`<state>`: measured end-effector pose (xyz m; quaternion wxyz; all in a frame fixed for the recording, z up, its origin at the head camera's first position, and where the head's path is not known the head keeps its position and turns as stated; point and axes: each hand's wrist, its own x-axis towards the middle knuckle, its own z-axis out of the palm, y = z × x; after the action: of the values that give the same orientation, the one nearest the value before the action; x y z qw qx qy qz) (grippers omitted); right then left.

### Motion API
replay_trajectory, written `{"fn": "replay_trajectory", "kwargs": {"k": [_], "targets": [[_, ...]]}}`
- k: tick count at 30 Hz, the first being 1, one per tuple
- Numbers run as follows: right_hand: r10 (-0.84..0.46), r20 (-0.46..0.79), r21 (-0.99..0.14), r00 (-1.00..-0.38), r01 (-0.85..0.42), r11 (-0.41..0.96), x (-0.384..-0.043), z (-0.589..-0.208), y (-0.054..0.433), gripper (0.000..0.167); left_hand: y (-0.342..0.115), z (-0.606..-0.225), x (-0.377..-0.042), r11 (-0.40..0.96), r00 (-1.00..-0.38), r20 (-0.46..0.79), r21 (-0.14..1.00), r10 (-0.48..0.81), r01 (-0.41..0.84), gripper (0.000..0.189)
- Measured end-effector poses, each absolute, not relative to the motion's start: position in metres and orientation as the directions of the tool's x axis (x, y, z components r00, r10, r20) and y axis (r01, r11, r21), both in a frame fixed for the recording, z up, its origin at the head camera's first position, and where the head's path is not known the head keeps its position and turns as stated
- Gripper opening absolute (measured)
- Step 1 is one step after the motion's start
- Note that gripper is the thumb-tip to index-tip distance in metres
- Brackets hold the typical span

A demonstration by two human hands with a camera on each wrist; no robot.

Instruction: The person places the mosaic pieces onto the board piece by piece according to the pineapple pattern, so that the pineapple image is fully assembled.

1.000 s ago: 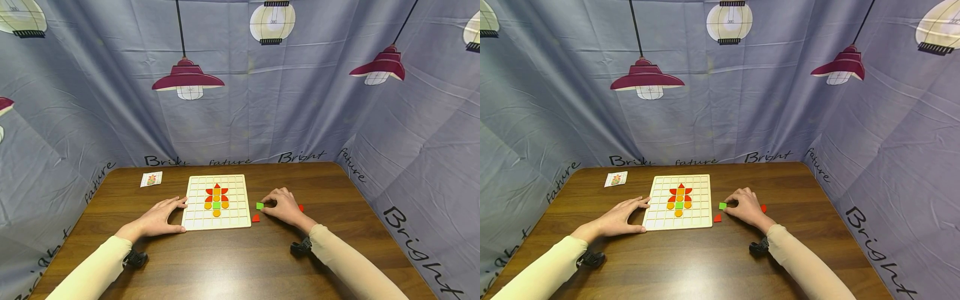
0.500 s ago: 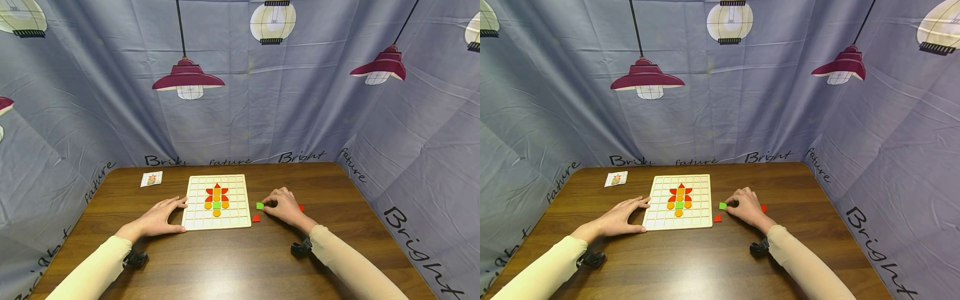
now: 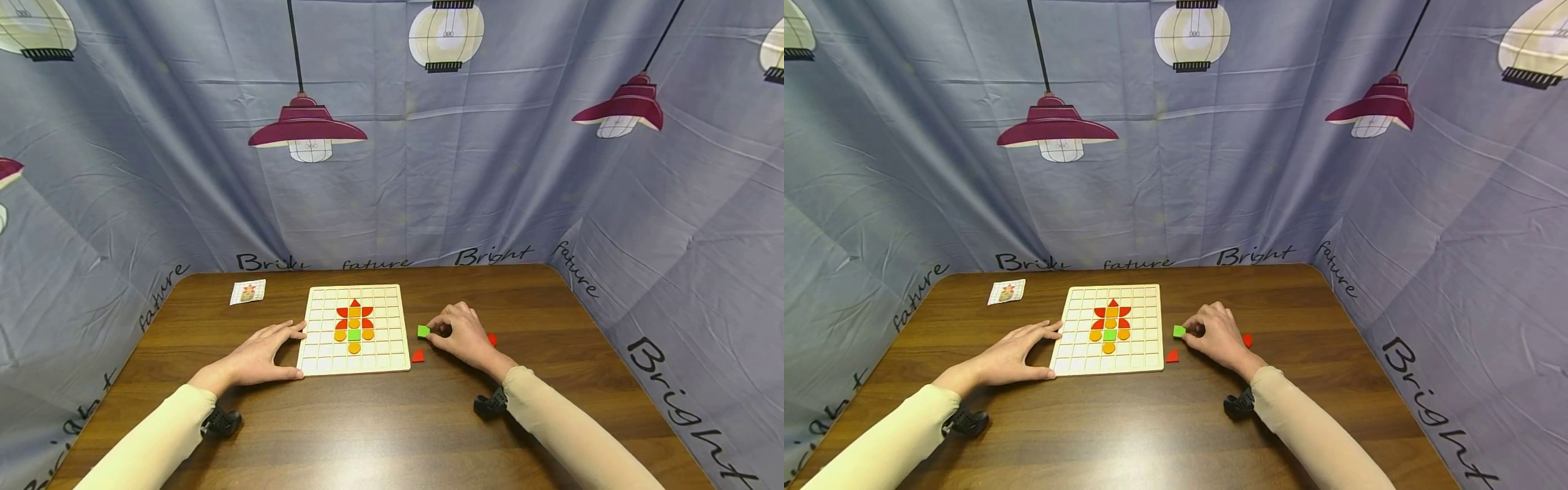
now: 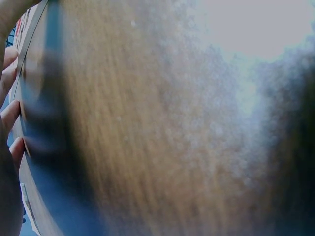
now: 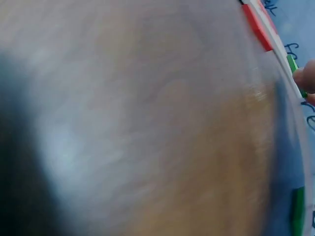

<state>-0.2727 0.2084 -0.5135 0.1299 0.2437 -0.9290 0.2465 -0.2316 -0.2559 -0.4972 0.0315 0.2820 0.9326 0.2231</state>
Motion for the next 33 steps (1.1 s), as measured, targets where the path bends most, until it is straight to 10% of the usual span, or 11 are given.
{"fn": "replay_trajectory", "kwargs": {"k": [33], "targets": [[-0.587,0.350,-0.309,-0.730,-0.682,0.663,-0.264,-0.505,0.107,0.018,-0.257,-0.498,-0.234,0.748,-0.843,0.052,0.433,0.536,0.503,0.089]]}}
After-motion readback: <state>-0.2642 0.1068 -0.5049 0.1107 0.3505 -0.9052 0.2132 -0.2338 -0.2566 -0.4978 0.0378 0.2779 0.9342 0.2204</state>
